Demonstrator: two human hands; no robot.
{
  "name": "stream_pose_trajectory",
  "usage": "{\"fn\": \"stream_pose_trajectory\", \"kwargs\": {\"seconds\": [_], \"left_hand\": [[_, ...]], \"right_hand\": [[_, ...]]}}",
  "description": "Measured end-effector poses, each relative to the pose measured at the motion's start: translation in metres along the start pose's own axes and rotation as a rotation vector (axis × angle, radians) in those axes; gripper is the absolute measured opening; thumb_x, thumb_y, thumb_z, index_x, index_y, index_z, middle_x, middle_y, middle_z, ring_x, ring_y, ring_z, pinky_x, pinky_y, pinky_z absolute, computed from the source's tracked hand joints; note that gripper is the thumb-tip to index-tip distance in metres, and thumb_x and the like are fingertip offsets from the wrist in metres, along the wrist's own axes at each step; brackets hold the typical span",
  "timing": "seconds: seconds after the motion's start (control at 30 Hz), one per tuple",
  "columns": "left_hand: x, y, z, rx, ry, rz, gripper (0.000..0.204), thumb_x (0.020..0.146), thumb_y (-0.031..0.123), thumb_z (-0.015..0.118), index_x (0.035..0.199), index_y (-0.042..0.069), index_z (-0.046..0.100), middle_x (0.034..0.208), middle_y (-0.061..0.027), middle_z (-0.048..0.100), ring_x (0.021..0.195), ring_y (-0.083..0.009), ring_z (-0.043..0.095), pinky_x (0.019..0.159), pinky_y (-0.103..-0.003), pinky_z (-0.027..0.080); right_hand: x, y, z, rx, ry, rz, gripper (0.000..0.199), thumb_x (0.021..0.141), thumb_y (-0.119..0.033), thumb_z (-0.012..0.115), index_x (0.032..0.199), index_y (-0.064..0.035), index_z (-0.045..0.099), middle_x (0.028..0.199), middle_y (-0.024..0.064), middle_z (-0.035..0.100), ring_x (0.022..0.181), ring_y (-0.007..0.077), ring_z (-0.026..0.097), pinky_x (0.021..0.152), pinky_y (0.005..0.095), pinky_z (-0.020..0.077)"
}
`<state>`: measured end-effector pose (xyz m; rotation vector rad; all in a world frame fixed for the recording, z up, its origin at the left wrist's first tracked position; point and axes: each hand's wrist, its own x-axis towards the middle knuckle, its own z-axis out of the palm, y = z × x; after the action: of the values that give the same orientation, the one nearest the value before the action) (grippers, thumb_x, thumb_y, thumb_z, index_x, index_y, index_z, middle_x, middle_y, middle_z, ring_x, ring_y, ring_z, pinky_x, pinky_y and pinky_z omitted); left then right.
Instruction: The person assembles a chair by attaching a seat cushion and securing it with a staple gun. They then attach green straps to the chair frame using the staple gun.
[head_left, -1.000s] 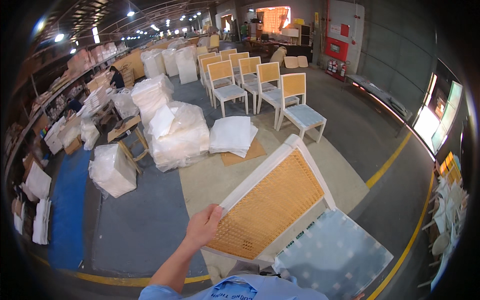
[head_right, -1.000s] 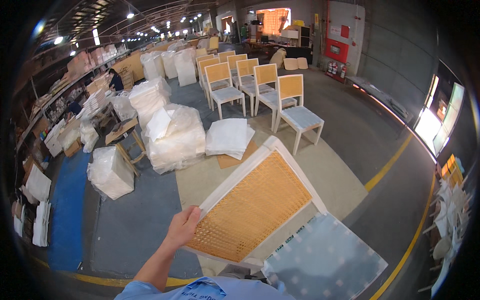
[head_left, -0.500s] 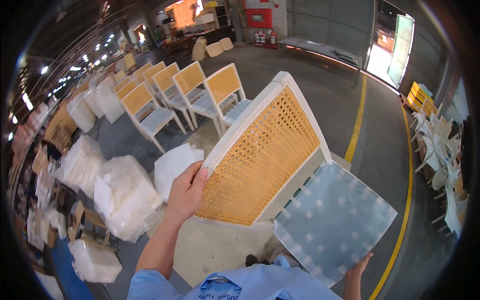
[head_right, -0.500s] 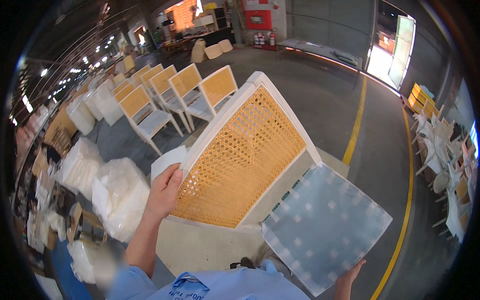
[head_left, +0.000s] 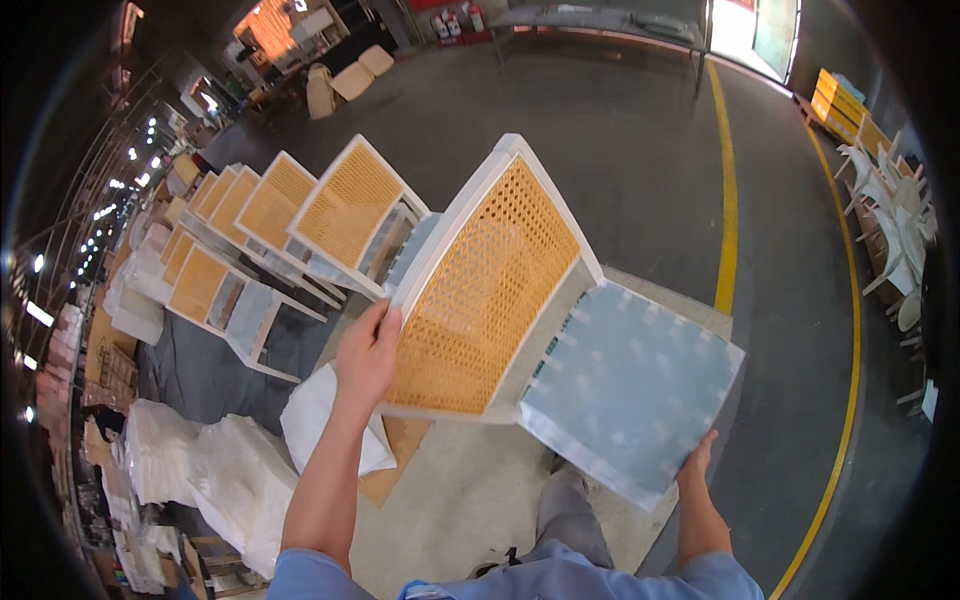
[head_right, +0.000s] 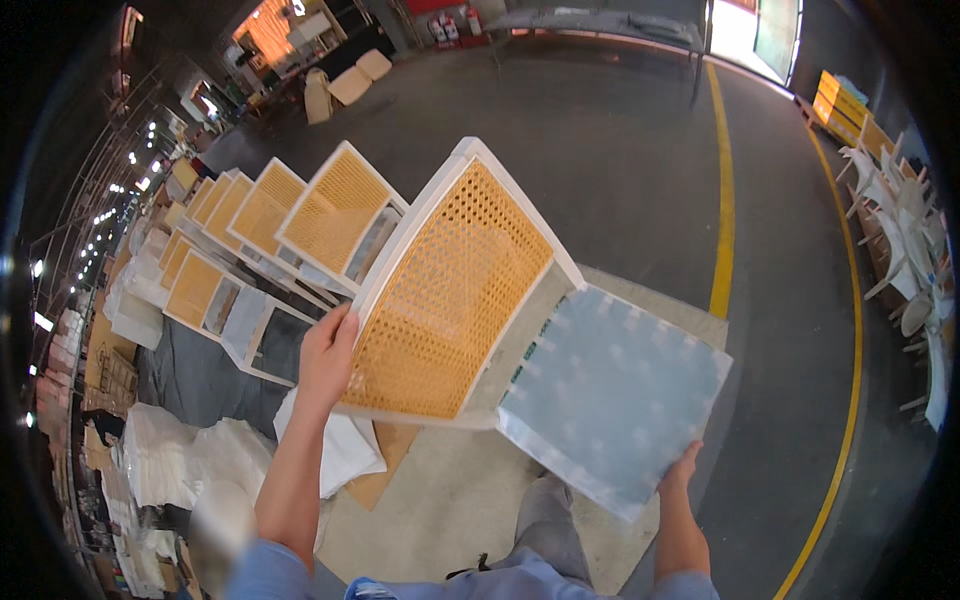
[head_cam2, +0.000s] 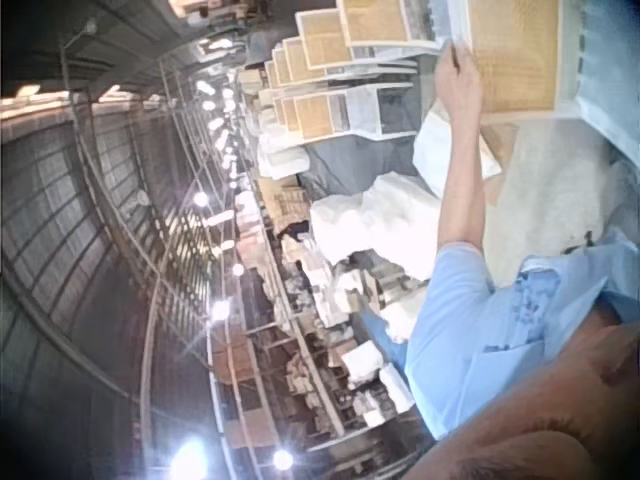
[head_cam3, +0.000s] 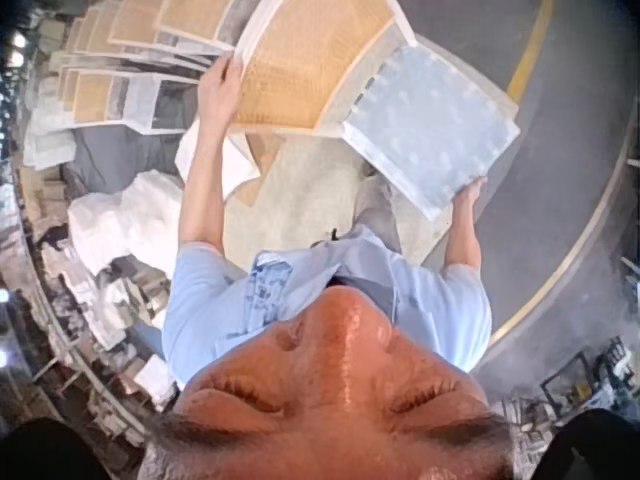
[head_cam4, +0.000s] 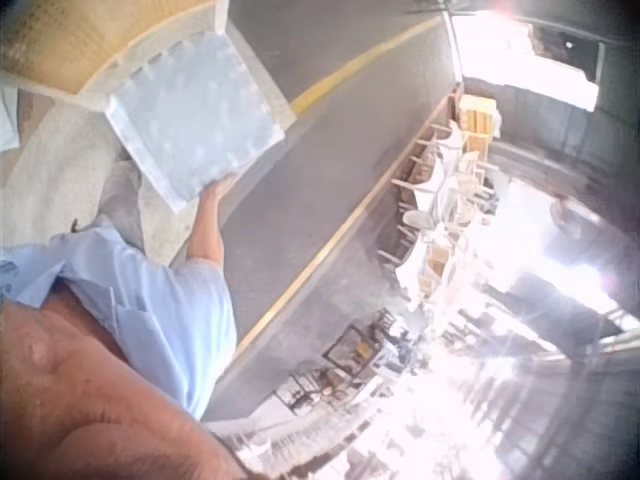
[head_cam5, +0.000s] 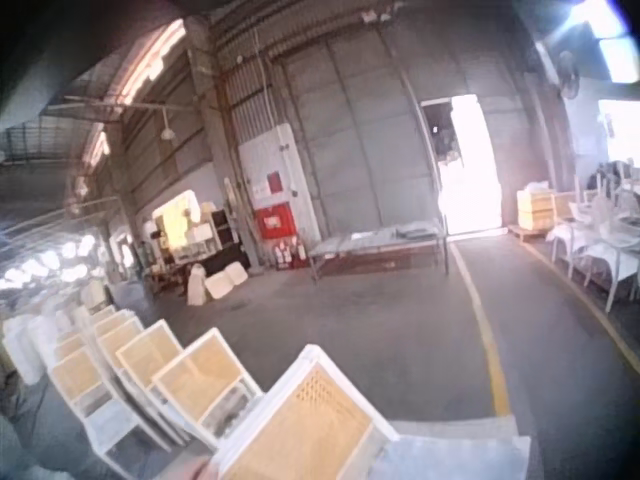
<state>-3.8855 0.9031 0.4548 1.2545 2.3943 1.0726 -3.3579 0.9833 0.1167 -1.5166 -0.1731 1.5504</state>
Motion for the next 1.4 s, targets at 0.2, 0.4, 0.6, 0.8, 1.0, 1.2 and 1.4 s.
{"fn": "stream_pose_trajectory", "kwargs": {"seconds": [0.2, 0.4, 0.6, 0.8, 1.0, 1.2, 1.4], "left_hand": [[0.135, -0.032, 0.090, 0.168, 0.001, -0.027, 0.034, 0.100, 0.031, 0.055, 0.117, 0.004, 0.066, 0.091, -0.0188, 0.069, 0.087, -0.0367, 0.066, 0.078, -0.041, 0.050], [0.186, -0.031, 0.141, 0.239, -0.036, -0.165, 0.036, 0.100, 0.037, 0.053, 0.120, 0.009, 0.064, 0.099, -0.0201, 0.070, 0.094, -0.0391, 0.067, 0.079, -0.047, 0.051], [0.166, -0.035, 0.133, 0.239, -0.069, -0.245, 0.038, 0.101, 0.034, 0.052, 0.128, 0.008, 0.059, 0.094, -0.0188, 0.069, 0.090, -0.0374, 0.066, 0.078, -0.047, 0.050], [0.071, -0.049, 0.106, -0.086, 0.314, 0.201, 0.042, 0.089, 0.005, 0.064, 0.130, 0.000, 0.056, 0.124, -0.0217, 0.059, 0.113, -0.0394, 0.057, 0.099, -0.047, 0.044], [-0.200, -0.202, 0.097, -0.360, -0.215, -0.394, 0.044, 0.091, 0.013, 0.064, 0.134, 0.009, 0.057, 0.130, -0.0183, 0.060, 0.118, -0.0393, 0.056, 0.097, -0.052, 0.045], [-0.366, -0.396, 0.028, 0.026, -0.566, -0.877, 0.062, 0.092, 0.040, 0.065, 0.144, 0.011, 0.048, 0.139, -0.0205, 0.056, 0.126, -0.0412, 0.054, 0.106, -0.050, 0.044], [-0.402, -0.596, -0.018, -0.309, 0.050, -1.454, 0.057, 0.095, 0.038, 0.066, 0.140, 0.006, 0.053, 0.124, -0.0187, 0.066, 0.115, -0.0301, 0.062, 0.097, -0.038, 0.049]], "right_hand": [[0.126, 0.025, 0.120, -0.135, -0.129, 0.186, 0.090, 0.097, -0.074, 0.033, 0.157, -0.0076, 0.028, 0.159, 0.0140, 0.035, 0.145, 0.0361, 0.033, 0.119, 0.0497, 0.0262], [0.199, 0.030, 0.150, -0.207, -0.251, 0.064, 0.100, 0.089, -0.083, 0.036, 0.158, -0.0120, 0.026, 0.163, 0.0120, 0.028, 0.146, 0.0352, 0.032, 0.116, 0.0507, 0.0282], [0.164, 0.036, 0.152, -0.642, -0.027, 0.218, 0.079, 0.098, -0.062, 0.049, 0.159, -0.0216, 0.022, 0.162, 0.0106, 0.029, 0.146, 0.0343, 0.032, 0.110, 0.0608, 0.0286], [0.098, 0.101, 0.179, -1.665, 0.109, -0.156, 0.071, 0.091, -0.047, 0.067, 0.143, -0.0009, 0.048, 0.134, 0.0199, 0.059, 0.120, 0.0326, 0.060, 0.099, 0.0426, 0.0470], [0.000, 0.245, 0.217, -1.622, -0.428, 0.180, 0.043, 0.089, -0.033, 0.066, 0.120, -0.0030, 0.066, 0.091, 0.0070, 0.067, 0.077, 0.0194, 0.062, 0.068, 0.0361, 0.0492], [-0.010, 0.447, 0.250, -1.785, -1.116, -0.279, 0.031, 0.090, -0.023, 0.067, 0.111, -0.0001, 0.070, 0.093, 0.0085, 0.070, 0.083, 0.0218, 0.064, 0.076, 0.0363, 0.0501], [-0.036, 0.642, 0.328, -1.976, -1.114, -0.281, 0.038, 0.093, -0.033, 0.063, 0.112, -0.0009, 0.067, 0.114, 0.0192, 0.068, 0.108, 0.0363, 0.063, 0.094, 0.0445, 0.0478]]}}
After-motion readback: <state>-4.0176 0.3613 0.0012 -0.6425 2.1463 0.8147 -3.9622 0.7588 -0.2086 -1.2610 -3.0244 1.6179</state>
